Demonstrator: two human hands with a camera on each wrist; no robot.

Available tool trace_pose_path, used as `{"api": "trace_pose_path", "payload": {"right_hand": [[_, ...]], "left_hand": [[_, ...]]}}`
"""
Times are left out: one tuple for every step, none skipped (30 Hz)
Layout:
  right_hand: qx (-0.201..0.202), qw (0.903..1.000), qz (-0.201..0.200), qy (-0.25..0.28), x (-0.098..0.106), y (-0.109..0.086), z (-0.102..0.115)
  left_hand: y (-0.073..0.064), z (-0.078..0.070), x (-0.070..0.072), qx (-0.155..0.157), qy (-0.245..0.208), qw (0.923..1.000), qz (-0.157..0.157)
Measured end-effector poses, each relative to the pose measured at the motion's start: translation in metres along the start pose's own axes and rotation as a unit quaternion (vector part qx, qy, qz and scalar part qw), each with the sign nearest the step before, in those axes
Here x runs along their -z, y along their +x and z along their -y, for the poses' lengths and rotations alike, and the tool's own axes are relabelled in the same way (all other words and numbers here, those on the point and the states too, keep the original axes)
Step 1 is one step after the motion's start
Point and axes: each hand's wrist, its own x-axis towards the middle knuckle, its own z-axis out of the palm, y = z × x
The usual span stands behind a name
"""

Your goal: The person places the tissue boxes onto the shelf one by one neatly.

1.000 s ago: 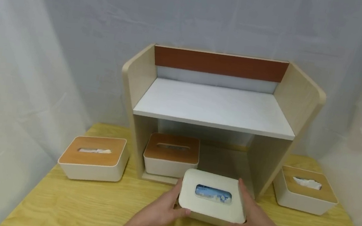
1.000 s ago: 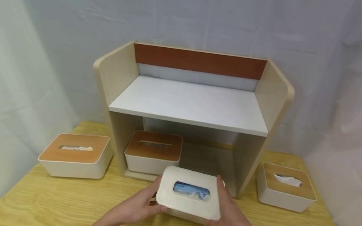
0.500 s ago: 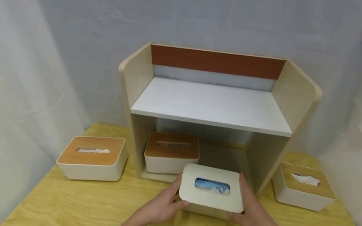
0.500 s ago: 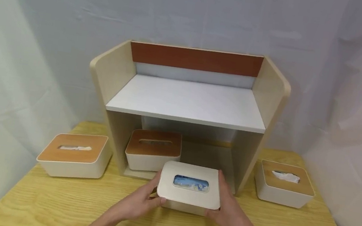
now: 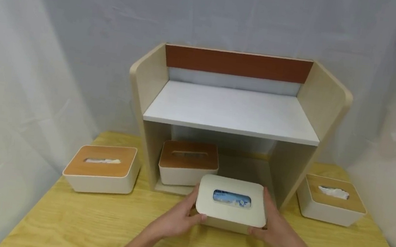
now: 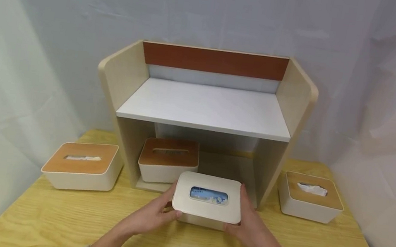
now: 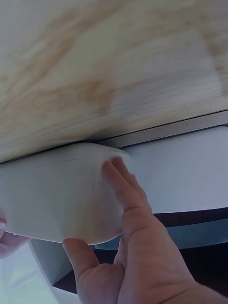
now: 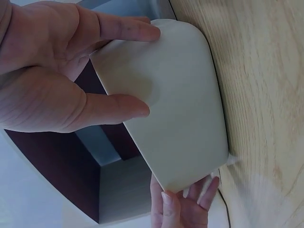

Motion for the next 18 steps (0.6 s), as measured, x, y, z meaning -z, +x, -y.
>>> {"api": "trace_pose_path", "payload": {"right_hand": [[0.004, 1.0, -0.001, -0.006, 0.0, 0.0, -0.001], [0.008, 0.9999, -0.001, -0.011, 0.0, 0.0, -0.001], [0.011, 0.9998, -0.003, -0.015, 0.001, 0.0, -0.002], [0.014, 0.9998, -0.001, -0.013, 0.001, 0.0, -0.002], [0.015, 0.9998, -0.002, -0.014, 0.001, 0.0, -0.002], [0.014, 0.9998, 0.0, -0.011, 0.002, 0.0, -0.002], [0.013, 0.9999, 0.003, -0.009, 0.003, 0.0, -0.001], [0.01, 0.9999, 0.006, -0.007, 0.003, -0.001, -0.001], [0.006, 0.9999, 0.01, -0.005, 0.004, -0.001, -0.001], [0.001, 0.9999, 0.014, -0.006, 0.006, -0.001, -0.001], [-0.003, 0.9998, 0.017, -0.007, 0.007, -0.002, -0.001], [-0.009, 0.9997, 0.021, -0.007, 0.008, -0.002, -0.001], [-0.013, 0.9996, 0.024, -0.01, 0.01, -0.003, -0.001], [-0.014, 0.9995, 0.026, -0.011, 0.011, -0.003, -0.001], [-0.013, 0.9995, 0.028, -0.012, 0.012, -0.004, -0.002], [-0.011, 0.9994, 0.03, -0.011, 0.013, -0.004, -0.002], [-0.011, 0.9994, 0.032, -0.01, 0.014, -0.004, -0.002], [-0.012, 0.9993, 0.034, -0.011, 0.015, -0.005, -0.002]], "left_hand": [[0.0, 0.0, 0.0, 0.0, -0.003, 1.0, 0.002], [0.0, 0.0, 0.001, 0.0, -0.005, 1.0, 0.003], [0.0, -0.001, 0.001, 0.0, -0.006, 1.0, 0.003], [0.0, -0.001, 0.001, 0.001, -0.006, 1.0, 0.004], [0.0, -0.001, 0.001, 0.002, -0.005, 1.0, 0.004], [0.0, -0.002, 0.001, 0.002, -0.005, 1.0, 0.005], [0.0, -0.002, 0.001, 0.002, -0.005, 1.0, 0.005], [0.001, -0.003, 0.001, 0.003, -0.005, 1.0, 0.007], [0.001, -0.003, 0.001, 0.003, -0.006, 0.9999, 0.008], [0.001, -0.003, 0.001, 0.003, -0.006, 0.9999, 0.01], [0.001, -0.003, 0.001, 0.003, -0.006, 0.9999, 0.011], [0.002, -0.004, 0.001, 0.002, -0.008, 0.9999, 0.012], [0.002, -0.004, 0.001, 0.002, -0.008, 0.9999, 0.014], [0.002, -0.004, 0.001, 0.0, -0.007, 0.9999, 0.015], [0.002, -0.004, 0.0, 0.0, -0.009, 0.9998, 0.017], [0.003, -0.004, 0.0, 0.0, -0.009, 0.9998, 0.018], [0.003, -0.004, -0.001, 0.001, -0.008, 0.9998, 0.019], [0.003, -0.003, -0.002, 0.002, -0.003, 0.9998, 0.019]]}}
